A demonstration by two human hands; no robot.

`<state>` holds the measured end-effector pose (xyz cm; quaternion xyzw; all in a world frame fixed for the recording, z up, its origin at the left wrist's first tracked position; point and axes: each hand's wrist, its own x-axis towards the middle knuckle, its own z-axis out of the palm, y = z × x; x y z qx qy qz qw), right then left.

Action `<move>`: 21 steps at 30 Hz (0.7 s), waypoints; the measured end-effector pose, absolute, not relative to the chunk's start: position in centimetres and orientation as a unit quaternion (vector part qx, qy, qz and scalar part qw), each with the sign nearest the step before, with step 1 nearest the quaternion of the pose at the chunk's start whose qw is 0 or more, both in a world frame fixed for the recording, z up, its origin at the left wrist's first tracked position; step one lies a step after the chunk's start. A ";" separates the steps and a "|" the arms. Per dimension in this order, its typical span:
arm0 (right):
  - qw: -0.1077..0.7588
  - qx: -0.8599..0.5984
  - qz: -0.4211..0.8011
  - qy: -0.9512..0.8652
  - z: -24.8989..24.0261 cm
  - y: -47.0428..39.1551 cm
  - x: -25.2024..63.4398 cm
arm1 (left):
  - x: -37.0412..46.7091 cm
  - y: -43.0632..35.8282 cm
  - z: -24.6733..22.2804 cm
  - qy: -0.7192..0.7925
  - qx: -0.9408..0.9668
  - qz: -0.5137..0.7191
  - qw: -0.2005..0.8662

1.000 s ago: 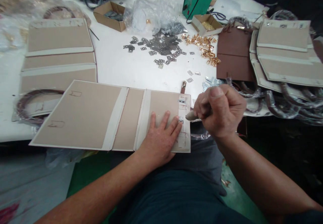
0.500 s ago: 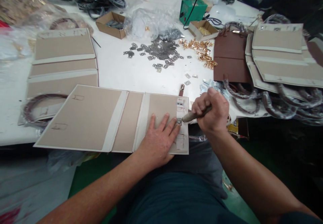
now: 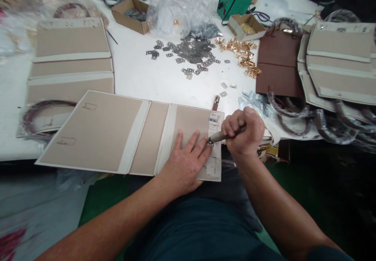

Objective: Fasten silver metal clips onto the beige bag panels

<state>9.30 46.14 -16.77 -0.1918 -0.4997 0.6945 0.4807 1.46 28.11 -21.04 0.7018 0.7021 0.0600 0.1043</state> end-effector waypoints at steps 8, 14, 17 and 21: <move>0.467 -0.175 0.662 -0.560 -16.5 45.5 9.4 | 1.4 28.0 -21.1 0.703 0.699 0.071 0.110; 0.393 -0.147 0.667 -0.616 -16.8 44.9 8.6 | 1.5 28.0 -21.0 0.706 0.696 0.067 0.111; 0.379 -0.120 0.639 -0.659 -15.7 44.4 8.0 | 1.5 27.8 -21.0 0.706 0.696 0.076 0.103; 0.288 -0.107 0.569 -0.762 -14.8 43.8 7.3 | 1.7 27.6 -21.3 0.718 0.682 0.096 0.101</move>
